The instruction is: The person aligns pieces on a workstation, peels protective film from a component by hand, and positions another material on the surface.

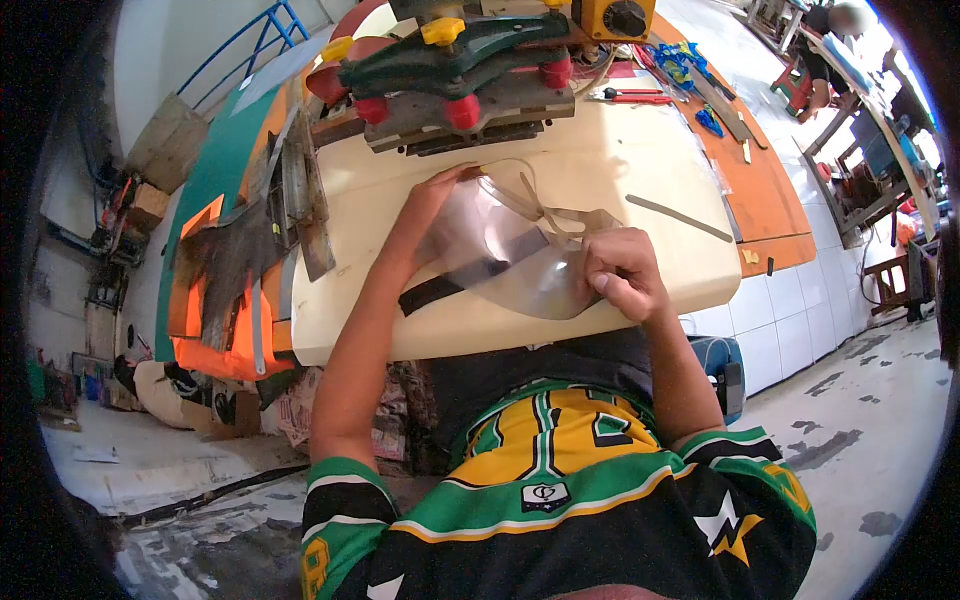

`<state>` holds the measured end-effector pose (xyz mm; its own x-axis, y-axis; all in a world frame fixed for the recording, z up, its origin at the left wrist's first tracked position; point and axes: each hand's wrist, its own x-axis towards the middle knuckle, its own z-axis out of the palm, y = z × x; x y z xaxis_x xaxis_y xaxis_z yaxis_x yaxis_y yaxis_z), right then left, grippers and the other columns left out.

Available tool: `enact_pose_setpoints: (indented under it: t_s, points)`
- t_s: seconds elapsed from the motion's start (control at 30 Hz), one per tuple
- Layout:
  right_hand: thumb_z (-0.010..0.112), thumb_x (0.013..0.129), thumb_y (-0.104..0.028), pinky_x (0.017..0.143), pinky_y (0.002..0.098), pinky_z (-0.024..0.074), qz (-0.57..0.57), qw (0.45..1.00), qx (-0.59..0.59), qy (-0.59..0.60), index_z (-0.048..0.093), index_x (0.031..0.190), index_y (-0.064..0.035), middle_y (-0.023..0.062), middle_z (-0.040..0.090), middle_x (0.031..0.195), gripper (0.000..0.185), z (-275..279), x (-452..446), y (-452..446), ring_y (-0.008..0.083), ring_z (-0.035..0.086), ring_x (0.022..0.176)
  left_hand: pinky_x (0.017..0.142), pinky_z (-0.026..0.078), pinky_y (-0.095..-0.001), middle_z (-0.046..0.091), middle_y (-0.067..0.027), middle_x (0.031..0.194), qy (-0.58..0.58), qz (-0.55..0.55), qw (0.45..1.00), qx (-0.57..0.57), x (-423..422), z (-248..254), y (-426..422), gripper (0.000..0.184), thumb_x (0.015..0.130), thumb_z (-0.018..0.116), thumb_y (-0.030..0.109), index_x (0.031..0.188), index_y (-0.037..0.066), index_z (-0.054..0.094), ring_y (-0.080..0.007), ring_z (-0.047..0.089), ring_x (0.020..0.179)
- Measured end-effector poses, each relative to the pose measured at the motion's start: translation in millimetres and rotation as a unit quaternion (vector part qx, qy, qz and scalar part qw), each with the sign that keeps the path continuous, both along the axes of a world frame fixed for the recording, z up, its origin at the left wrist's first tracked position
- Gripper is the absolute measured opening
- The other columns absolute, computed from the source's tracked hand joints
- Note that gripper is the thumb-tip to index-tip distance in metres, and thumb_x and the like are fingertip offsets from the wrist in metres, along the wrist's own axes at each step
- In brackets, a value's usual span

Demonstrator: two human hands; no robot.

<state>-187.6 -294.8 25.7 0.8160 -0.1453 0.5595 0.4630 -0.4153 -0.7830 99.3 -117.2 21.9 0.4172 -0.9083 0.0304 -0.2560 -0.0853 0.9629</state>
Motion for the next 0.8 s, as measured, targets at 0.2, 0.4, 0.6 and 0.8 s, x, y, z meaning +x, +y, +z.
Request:
enact_pose_setpoints:
  t_s: [0.2,0.4,0.6,0.8]
  points:
    - [0.065,0.099,-0.033,0.06,0.0421,0.0439,0.06,0.998,0.003,0.011,0.061,0.073,-0.004,0.012,0.058,0.066,0.039,-5,4,3,0.0312,0.059,0.061,0.108,0.055,-0.0381,0.07,-0.0152,0.146,0.16,0.108,0.981,0.023,-32,5,64,0.051,0.115,0.045,0.029,0.152,-0.003,0.062,-0.0268,0.069,0.13]
    - [0.073,0.101,-0.034,0.061,0.0415,0.0473,-0.024,0.993,-0.098,0.058,0.066,0.077,-0.0053,0.0103,0.06,0.066,0.038,-3,10,6,0.0324,0.062,0.063,0.111,0.052,-0.0454,0.065,-0.0251,0.151,0.304,0.087,0.928,-0.195,-83,3,92,0.078,0.117,0.034,0.06,0.163,-0.002,0.047,-0.0357,0.065,0.138]
    - [0.077,0.099,-0.016,0.076,0.0382,0.0552,-0.082,0.982,-0.155,0.067,0.074,0.096,-0.0029,0.0118,0.076,0.094,0.013,5,17,16,0.0276,0.07,0.085,0.123,0.044,-0.0486,0.056,-0.0263,0.16,0.311,-0.002,0.918,-0.247,-88,7,88,0.07,0.117,0.051,0.042,0.171,0.001,0.032,-0.0364,0.06,0.144]
    - [0.076,0.1,-0.016,0.09,0.043,0.057,-0.065,0.983,-0.164,0.058,0.076,0.111,-0.0032,0.0137,0.077,0.108,0.017,3,23,16,0.033,0.072,0.101,0.131,0.034,-0.0445,0.035,-0.0137,0.176,0.176,0.093,0.961,-0.194,-97,16,80,0.074,0.109,0.06,0.019,0.173,-0.001,0.028,-0.0311,0.044,0.156]
